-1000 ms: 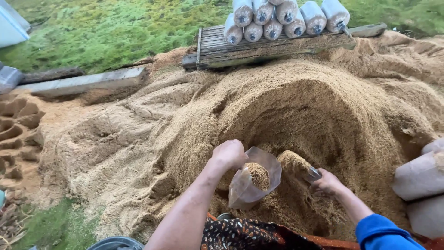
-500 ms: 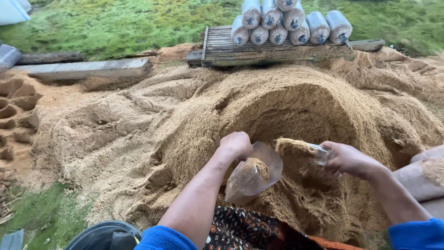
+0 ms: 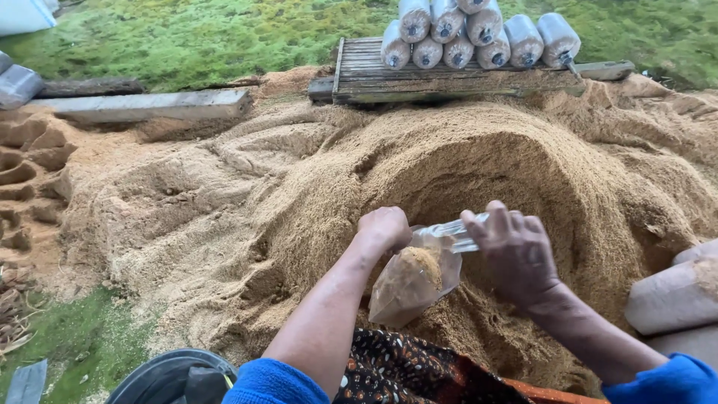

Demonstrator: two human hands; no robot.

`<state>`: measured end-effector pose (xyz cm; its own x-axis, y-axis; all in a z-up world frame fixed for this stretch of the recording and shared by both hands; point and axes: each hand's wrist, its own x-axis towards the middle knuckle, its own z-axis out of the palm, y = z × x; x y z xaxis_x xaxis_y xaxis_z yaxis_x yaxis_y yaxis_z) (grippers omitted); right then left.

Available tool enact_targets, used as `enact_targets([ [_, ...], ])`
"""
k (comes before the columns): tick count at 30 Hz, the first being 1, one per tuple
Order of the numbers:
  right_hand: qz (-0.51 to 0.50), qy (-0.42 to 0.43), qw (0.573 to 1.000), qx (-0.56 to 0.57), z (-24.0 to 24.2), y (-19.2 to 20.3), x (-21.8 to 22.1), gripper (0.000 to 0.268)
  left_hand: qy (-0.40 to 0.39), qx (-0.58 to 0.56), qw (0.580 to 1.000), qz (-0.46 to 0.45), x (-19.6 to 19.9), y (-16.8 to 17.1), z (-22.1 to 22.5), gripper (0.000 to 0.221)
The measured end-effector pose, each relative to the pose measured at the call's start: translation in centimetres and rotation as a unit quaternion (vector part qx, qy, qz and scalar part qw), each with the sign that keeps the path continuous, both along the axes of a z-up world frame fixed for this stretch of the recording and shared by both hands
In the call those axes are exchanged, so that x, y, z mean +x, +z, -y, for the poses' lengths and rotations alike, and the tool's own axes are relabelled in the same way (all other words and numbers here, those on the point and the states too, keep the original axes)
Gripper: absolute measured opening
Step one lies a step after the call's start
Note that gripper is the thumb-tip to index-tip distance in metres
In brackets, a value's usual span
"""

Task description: Filling plastic bags with grain or husks from a large pile using a hand scoop

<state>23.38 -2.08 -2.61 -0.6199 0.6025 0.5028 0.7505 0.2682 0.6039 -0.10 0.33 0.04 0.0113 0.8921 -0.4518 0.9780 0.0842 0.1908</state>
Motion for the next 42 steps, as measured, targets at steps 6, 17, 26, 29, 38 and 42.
enact_targets([
  [6,-0.231,-0.007,0.962,-0.144,-2.6,-4.7,7.4,0.037,-0.019,0.029,0.999,0.000,-0.4,-0.7,0.3,0.024],
  [17,-0.218,-0.426,0.784,-0.396,-1.5,-17.0,19.0,0.032,-0.040,-0.011,0.999,-0.033,-1.0,-0.6,0.3,0.025],
  [26,-0.352,-0.364,0.715,-0.482,-8.5,-35.4,16.1,0.043,-0.006,-0.033,0.999,0.019,-2.1,-3.3,-0.2,0.042],
  [29,-0.346,-0.365,0.685,-0.527,-8.9,-38.0,12.8,0.047,0.003,-0.037,0.999,0.026,-2.6,-3.2,0.0,0.041],
  [38,-0.433,-0.344,0.607,-0.571,-5.7,-34.6,11.2,0.066,-0.008,-0.021,0.999,0.042,-2.5,-4.0,-0.3,0.038],
  [42,-0.497,-0.311,0.574,-0.571,-4.4,-30.5,10.5,0.070,-0.006,-0.016,0.999,0.039,-2.5,-4.5,-0.5,0.040],
])
